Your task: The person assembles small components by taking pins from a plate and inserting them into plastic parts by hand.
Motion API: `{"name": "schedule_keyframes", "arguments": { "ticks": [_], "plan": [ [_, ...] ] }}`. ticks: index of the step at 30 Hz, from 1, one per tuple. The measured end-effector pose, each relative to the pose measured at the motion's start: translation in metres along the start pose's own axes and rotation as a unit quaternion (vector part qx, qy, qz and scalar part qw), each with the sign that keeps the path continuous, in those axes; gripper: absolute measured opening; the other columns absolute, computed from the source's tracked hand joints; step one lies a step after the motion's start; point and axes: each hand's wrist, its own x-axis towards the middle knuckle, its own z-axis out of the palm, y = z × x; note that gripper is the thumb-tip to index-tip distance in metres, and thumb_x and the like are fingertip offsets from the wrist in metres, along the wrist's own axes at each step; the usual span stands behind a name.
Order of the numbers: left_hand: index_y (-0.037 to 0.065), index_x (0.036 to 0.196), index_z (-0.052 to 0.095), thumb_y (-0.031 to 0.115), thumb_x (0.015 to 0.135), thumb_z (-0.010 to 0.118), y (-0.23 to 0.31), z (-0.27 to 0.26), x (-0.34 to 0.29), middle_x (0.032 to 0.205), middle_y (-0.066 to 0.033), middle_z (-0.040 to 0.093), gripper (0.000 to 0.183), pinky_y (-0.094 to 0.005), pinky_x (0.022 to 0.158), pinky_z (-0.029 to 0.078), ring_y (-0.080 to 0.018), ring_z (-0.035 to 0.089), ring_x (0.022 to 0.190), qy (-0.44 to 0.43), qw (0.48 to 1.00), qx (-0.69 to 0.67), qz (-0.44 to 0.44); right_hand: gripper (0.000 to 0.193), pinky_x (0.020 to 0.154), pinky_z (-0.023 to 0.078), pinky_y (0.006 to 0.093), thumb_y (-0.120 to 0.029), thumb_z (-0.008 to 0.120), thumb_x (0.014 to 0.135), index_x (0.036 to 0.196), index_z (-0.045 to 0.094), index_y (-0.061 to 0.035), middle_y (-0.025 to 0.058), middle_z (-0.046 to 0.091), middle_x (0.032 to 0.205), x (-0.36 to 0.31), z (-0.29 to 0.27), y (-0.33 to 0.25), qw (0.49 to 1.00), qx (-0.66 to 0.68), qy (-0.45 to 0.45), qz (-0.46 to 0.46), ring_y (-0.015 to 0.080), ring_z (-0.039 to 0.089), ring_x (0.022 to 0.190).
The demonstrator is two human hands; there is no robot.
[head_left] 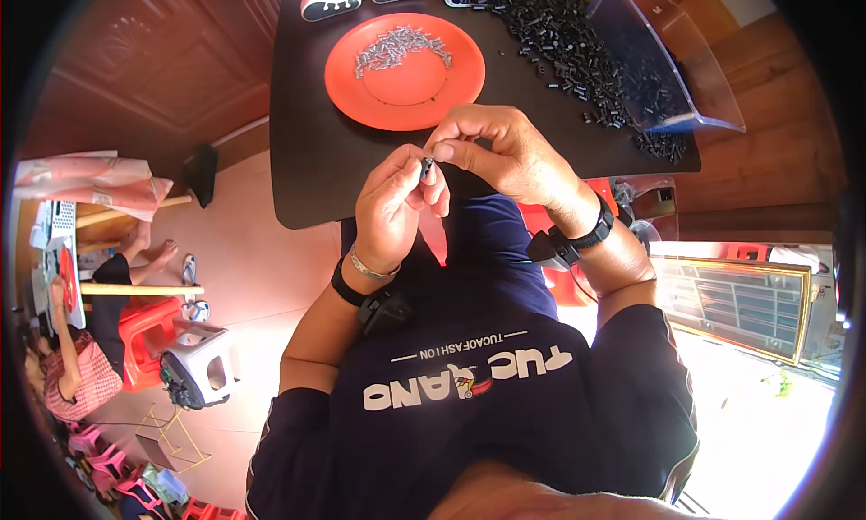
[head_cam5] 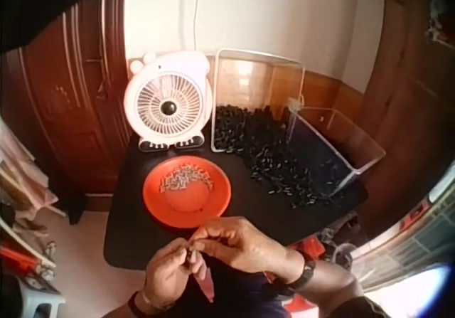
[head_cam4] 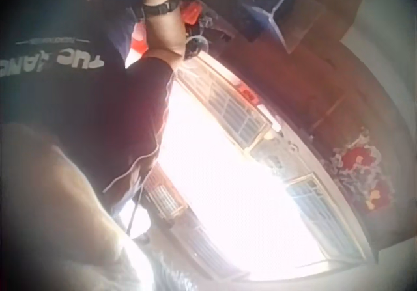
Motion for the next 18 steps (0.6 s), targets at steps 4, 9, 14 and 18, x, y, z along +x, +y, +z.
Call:
{"name": "schedule_keyframes", "arguments": {
  "ticks": [4, 9, 14, 18],
  "plan": [
    [0.003, 0.083, 0.047, 0.028, 0.096, 0.041, -0.002, 0.005, 0.0, 0.068, -0.005, 0.047, 0.029, -0.0279, 0.062, 0.042, -0.0173, 0.049, 0.064, -0.011, 1.0, -0.014, -0.016, 0.006, 0.065, 0.049, 0.0263, -0.004, 0.06, 0.088, 0.086, 0.065, -0.0009, 0.0056, 0.062, 0.076, -0.007, 0.0, 0.002, 0.995, -0.086, 0.042, -0.03, 0.0129, 0.061, 0.071],
    [0.002, 0.085, 0.047, 0.028, 0.096, 0.041, -0.004, 0.012, 0.001, 0.07, -0.0054, 0.046, 0.029, -0.0284, 0.062, 0.041, -0.018, 0.049, 0.064, -0.002, 0.998, -0.051, -0.026, 0.005, 0.062, 0.049, 0.0266, -0.002, 0.06, 0.086, 0.087, 0.065, -0.0013, 0.0065, 0.062, 0.078, -0.015, -0.003, 0.003, 0.991, -0.113, 0.048, -0.044, 0.0153, 0.063, 0.07],
    [0.0, 0.089, 0.05, 0.026, 0.097, 0.039, -0.006, 0.018, 0.005, 0.07, -0.0055, 0.047, 0.028, -0.0277, 0.062, 0.042, -0.0168, 0.05, 0.065, 0.032, 0.998, -0.048, -0.022, 0.019, 0.067, 0.051, 0.0357, -0.012, 0.068, 0.074, 0.091, 0.067, -0.0044, 0.0077, 0.063, 0.083, -0.022, 0.003, 0.0, 0.947, -0.26, 0.107, -0.154, 0.0262, 0.062, 0.077],
    [0.001, 0.093, 0.053, 0.022, 0.098, 0.039, -0.01, 0.02, 0.009, 0.076, -0.004, 0.054, 0.026, -0.0253, 0.062, 0.042, -0.011, 0.051, 0.066, 0.071, 0.997, 0.005, -0.011, 0.025, 0.07, 0.05, 0.035, -0.014, 0.07, 0.07, 0.093, 0.066, -0.0065, 0.0064, 0.063, 0.084, -0.024, 0.005, 0.006, 0.895, -0.37, 0.149, -0.202, 0.025, 0.062, 0.077]
  ]
}}
